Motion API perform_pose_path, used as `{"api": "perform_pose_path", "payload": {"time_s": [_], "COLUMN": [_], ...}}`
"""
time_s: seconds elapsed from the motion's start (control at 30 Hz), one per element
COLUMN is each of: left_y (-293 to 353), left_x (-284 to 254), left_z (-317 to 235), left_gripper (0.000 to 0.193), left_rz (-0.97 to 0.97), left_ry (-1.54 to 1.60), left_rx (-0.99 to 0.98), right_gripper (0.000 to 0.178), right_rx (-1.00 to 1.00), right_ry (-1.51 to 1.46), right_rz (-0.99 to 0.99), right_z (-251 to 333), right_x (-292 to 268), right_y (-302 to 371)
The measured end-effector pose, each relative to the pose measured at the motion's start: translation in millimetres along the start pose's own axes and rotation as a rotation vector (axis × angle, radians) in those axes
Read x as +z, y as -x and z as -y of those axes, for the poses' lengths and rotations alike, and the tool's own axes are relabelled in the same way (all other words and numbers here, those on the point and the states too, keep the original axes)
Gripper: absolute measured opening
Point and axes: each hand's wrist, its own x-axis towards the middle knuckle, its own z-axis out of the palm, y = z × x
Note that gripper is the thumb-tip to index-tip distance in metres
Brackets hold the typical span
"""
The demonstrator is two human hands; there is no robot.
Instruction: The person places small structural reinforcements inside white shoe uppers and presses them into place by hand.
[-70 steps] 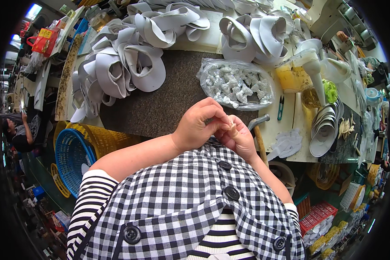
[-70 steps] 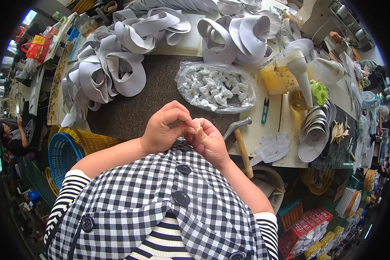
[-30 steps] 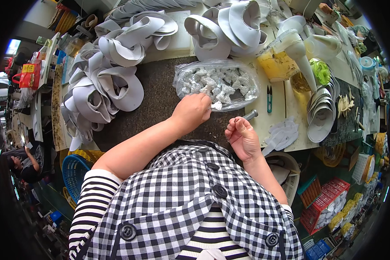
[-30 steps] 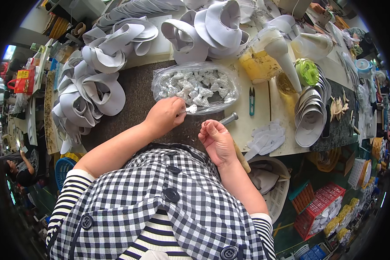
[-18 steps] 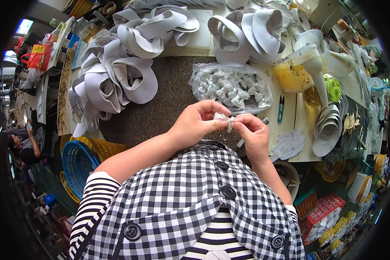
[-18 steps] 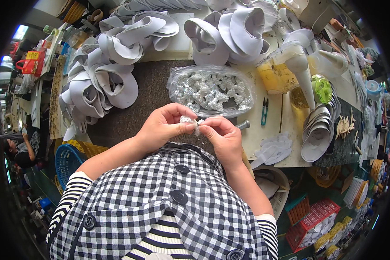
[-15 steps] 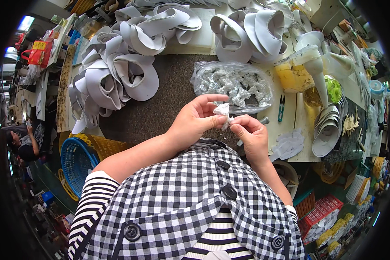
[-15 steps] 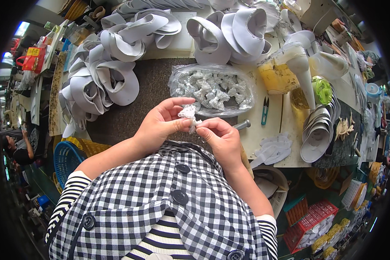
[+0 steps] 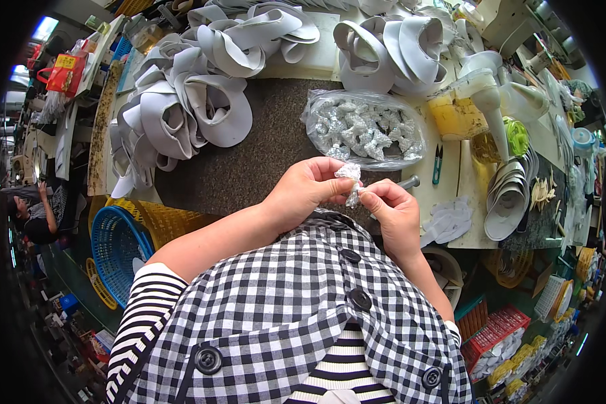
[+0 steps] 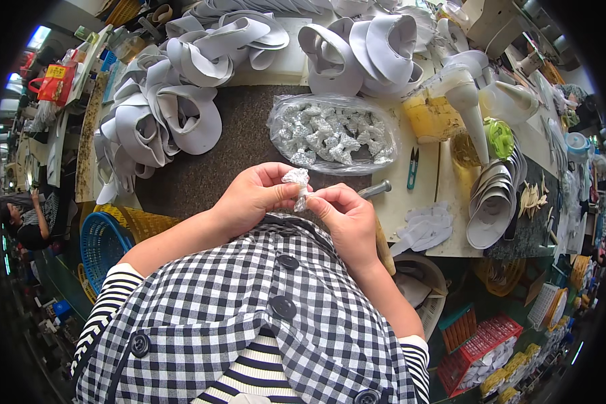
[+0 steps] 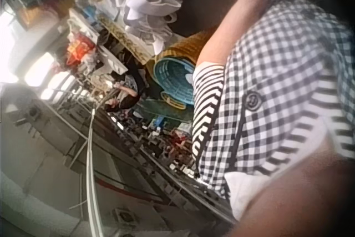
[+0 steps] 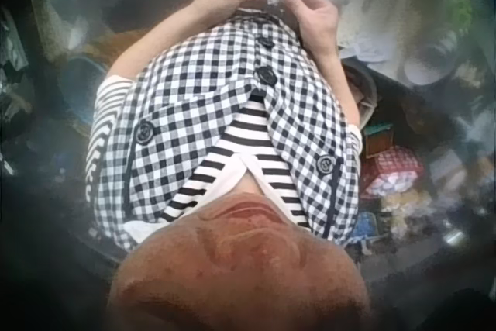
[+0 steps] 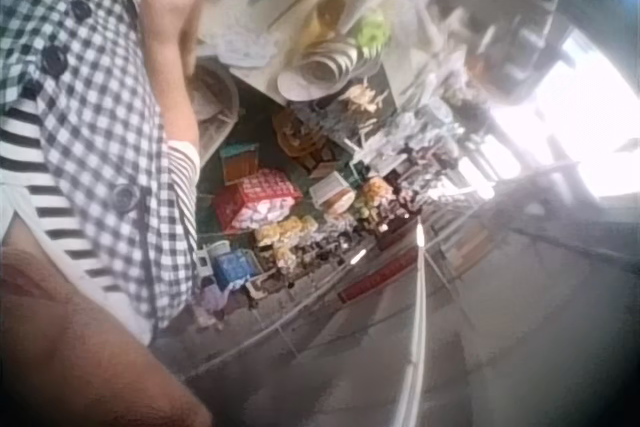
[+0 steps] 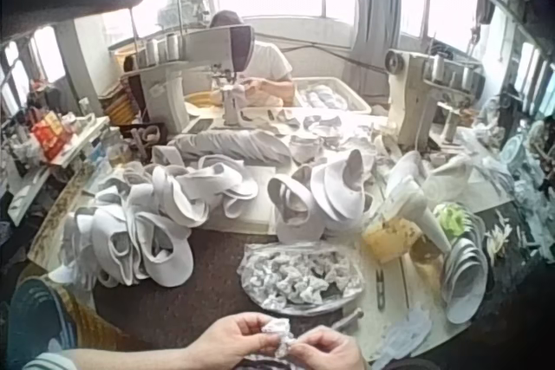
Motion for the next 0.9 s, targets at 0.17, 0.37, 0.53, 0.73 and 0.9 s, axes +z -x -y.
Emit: {"api": "perform_pose_path", "payload": {"time_s": [0.17, 0.37, 0.53, 0.73, 0.9], "left_y": [3, 5, 3, 0, 1], "left_x": [-1, 0, 3, -2, -1], "left_z": [3, 4, 10, 15, 15], "left_gripper": [0.024, 0.024, 0.022, 0.023, 0.023], "left_rz": [-0.016, 0.008, 0.009, -0.013, 0.023], "left_ry": [-0.002, -0.013, 0.101, 0.291, 0.192], "left_rx": [-0.014, 0.026, 0.026, -0.072, -0.064], "right_gripper": [0.007, 0.008, 0.006, 0.008, 0.010], "right_rx": [-0.012, 0.004, -0.031, -0.061, -0.131], "right_ry": [0.075, 0.051, -0.346, -0.226, 0.047], "right_rz": [0.025, 0.023, 0.092, 0.107, 0.161], "right_z": [1, 3, -23, -14, 8], "right_x": [1, 5, 11, 8, -9], "right_y": [3, 2, -4, -10, -18]}}
